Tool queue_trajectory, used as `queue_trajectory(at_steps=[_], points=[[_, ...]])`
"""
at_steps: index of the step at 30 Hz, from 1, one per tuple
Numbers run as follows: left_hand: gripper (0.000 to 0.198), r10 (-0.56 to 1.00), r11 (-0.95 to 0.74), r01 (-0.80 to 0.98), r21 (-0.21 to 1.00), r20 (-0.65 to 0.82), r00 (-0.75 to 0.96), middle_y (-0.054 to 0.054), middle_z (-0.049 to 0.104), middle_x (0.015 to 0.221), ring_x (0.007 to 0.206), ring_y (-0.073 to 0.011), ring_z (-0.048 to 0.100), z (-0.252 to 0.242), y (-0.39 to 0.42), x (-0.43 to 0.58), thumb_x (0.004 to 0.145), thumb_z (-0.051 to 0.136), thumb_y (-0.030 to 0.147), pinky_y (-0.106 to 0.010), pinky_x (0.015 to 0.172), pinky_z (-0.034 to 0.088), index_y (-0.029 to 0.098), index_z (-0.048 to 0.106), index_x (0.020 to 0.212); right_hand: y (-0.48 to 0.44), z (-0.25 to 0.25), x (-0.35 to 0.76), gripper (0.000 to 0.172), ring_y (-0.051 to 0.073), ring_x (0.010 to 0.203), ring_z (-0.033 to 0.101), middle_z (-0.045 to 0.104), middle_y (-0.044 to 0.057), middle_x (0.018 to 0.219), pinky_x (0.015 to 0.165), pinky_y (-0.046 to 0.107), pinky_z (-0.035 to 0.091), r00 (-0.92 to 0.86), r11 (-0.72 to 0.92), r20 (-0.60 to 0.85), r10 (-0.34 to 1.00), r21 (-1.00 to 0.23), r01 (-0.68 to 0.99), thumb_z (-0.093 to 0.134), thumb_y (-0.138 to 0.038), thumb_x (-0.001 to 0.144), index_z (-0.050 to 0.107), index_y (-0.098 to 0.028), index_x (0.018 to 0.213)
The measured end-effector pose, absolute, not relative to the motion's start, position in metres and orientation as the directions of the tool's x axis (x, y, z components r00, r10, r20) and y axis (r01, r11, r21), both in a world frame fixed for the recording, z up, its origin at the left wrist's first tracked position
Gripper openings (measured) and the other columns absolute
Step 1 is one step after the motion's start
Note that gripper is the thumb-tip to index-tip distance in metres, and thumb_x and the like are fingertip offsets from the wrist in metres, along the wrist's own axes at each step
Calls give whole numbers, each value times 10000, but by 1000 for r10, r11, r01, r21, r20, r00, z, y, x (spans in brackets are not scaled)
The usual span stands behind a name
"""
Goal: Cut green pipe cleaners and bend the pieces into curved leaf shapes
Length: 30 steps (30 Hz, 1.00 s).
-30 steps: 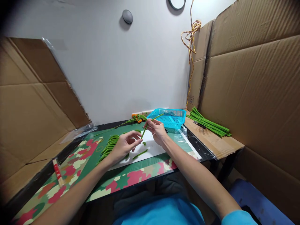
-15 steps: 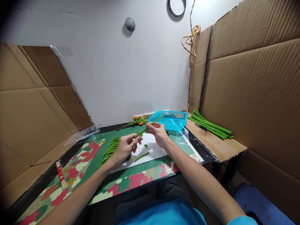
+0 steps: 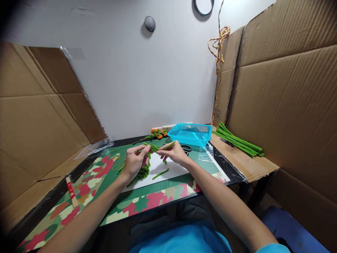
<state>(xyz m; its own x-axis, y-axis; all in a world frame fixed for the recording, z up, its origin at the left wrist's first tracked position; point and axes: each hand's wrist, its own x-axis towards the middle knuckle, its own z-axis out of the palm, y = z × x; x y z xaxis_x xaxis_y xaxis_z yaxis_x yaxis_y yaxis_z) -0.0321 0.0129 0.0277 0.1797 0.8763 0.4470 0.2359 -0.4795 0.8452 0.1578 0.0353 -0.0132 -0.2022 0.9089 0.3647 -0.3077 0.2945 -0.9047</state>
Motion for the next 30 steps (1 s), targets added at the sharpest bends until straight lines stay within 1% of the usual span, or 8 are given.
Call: queue_trajectory(at_steps=[4, 8, 11, 15, 19, 25, 28, 30], points=[[380, 870, -492, 260, 831, 459, 180, 35, 535, 424, 351, -82, 407, 24, 15, -32, 935, 675, 478, -213, 385, 294, 158, 699, 733, 32, -14, 158, 462, 179, 491, 669, 722, 68, 601, 501, 311, 571, -307, 265, 321, 896, -941, -212, 978, -523, 580, 826, -116, 734], [399, 871, -486, 250, 838, 440, 219, 12, 613, 503, 346, -77, 409, 20, 18, -32, 929, 682, 522, -212, 360, 294, 153, 716, 782, 29, -13, 161, 478, 173, 487, 663, 712, 68, 575, 503, 288, 541, -339, 282, 314, 887, -949, -141, 962, -560, 590, 816, -119, 703], [407, 869, -474, 230, 850, 410, 277, 3, 637, 559, 385, -89, 466, 19, 22, -31, 913, 700, 547, -207, 367, 364, 153, 730, 815, 28, -12, 162, 484, 170, 492, 657, 700, 57, 562, 501, 276, 527, -344, 316, 333, 878, -943, -108, 943, -586, 608, 812, -129, 700], [408, 851, -492, 204, 846, 417, 320, -39, 701, 725, 557, -136, 595, 16, 25, -31, 864, 752, 554, -213, 413, 472, 146, 760, 855, 27, -12, 161, 472, 155, 483, 634, 683, 39, 556, 487, 261, 500, -354, 373, 376, 856, -924, -81, 915, -596, 659, 804, -138, 697], [392, 833, -508, 197, 839, 419, 362, -79, 743, 873, 631, -143, 615, 13, 25, -31, 865, 764, 523, -227, 472, 517, 133, 802, 886, 29, -16, 163, 446, 141, 479, 613, 677, 34, 564, 471, 241, 475, -376, 431, 409, 832, -902, -28, 892, -579, 709, 795, -145, 678], [383, 790, -555, 252, 793, 408, 457, -83, 740, 864, 693, -157, 602, 13, 22, -31, 913, 724, 519, -218, 515, 473, 156, 840, 943, 32, -24, 165, 436, 99, 426, 514, 679, 28, 574, 405, 212, 370, -375, 461, 404, 835, -884, 75, 870, -570, 744, 837, -137, 771], [408, 779, -586, 290, 756, 429, 456, -86, 741, 839, 715, -166, 610, 14, 22, -30, 928, 698, 540, -225, 559, 485, 158, 839, 894, 32, -24, 164, 430, 85, 415, 475, 663, 15, 551, 397, 211, 330, -353, 453, 402, 845, -888, 73, 901, -559, 706, 821, -137, 737], [437, 792, -563, 279, 778, 411, 452, -88, 746, 827, 690, -173, 635, 14, 22, -29, 920, 693, 566, -249, 583, 516, 151, 825, 874, 32, -22, 164, 427, 88, 407, 477, 651, 11, 535, 387, 214, 325, -340, 441, 395, 853, -895, 67, 922, -551, 673, 797, -143, 687]])
